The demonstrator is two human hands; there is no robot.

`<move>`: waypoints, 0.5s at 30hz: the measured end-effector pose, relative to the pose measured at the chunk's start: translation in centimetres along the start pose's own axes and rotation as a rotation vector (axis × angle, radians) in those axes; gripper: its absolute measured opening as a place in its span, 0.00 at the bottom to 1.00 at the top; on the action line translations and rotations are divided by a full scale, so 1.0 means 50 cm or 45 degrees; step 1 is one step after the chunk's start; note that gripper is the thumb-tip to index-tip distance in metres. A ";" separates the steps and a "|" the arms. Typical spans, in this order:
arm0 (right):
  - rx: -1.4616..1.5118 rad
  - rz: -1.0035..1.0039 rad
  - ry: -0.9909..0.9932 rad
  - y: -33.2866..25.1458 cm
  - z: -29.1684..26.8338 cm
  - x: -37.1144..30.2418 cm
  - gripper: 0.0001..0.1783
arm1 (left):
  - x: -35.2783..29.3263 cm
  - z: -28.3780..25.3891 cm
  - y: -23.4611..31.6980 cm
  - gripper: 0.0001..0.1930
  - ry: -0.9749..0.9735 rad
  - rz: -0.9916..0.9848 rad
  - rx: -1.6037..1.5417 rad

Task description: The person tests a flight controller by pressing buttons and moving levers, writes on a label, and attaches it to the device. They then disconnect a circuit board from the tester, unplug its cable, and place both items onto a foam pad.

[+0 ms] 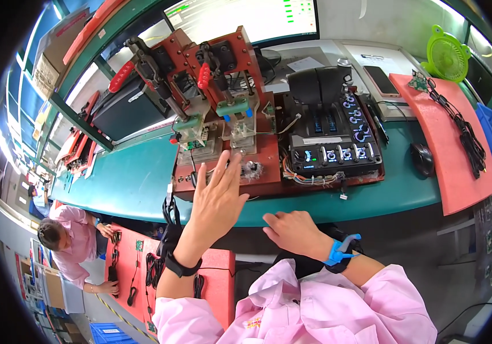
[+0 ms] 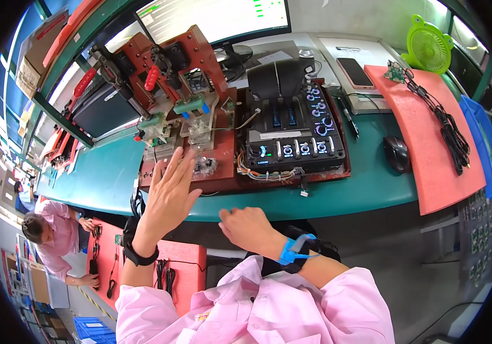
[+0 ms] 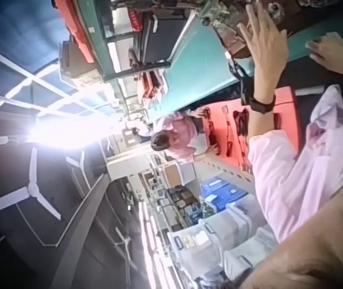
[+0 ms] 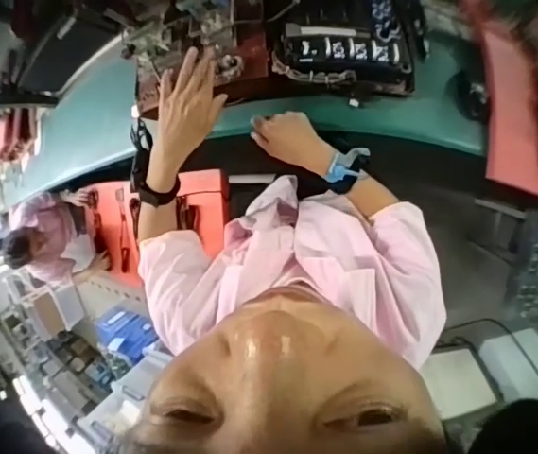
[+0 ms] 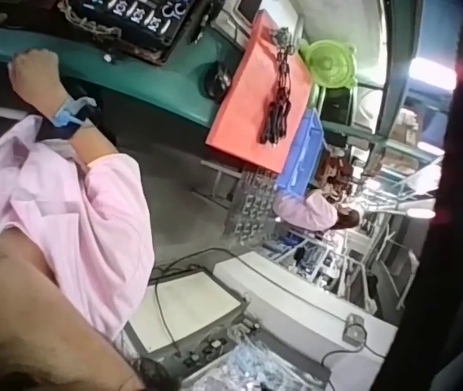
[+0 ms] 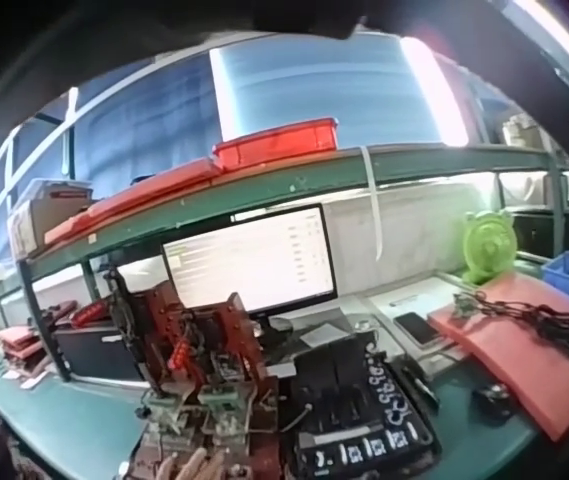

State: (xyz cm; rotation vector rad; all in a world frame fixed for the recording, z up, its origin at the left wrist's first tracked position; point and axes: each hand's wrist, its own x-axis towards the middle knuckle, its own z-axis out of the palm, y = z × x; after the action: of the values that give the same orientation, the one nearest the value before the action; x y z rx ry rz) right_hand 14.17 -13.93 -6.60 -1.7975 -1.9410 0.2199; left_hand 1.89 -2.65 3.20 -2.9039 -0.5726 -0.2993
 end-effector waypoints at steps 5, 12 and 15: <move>0.100 0.071 0.281 0.039 0.007 -0.038 0.05 | 0.009 0.011 -0.004 0.26 0.011 -0.081 0.021; 0.447 -0.003 0.635 0.074 0.026 -0.026 0.03 | 0.004 0.021 0.008 0.27 0.043 -0.133 0.002; 0.499 -0.095 0.617 0.075 0.025 -0.031 0.03 | 0.000 0.021 0.000 0.27 0.049 -0.163 0.035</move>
State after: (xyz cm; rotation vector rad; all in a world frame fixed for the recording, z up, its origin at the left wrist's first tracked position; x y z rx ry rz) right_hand 16.99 -14.71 -9.65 -1.3658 -1.4955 0.1140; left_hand 2.06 -2.45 2.16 -2.8340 -0.7517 -0.3607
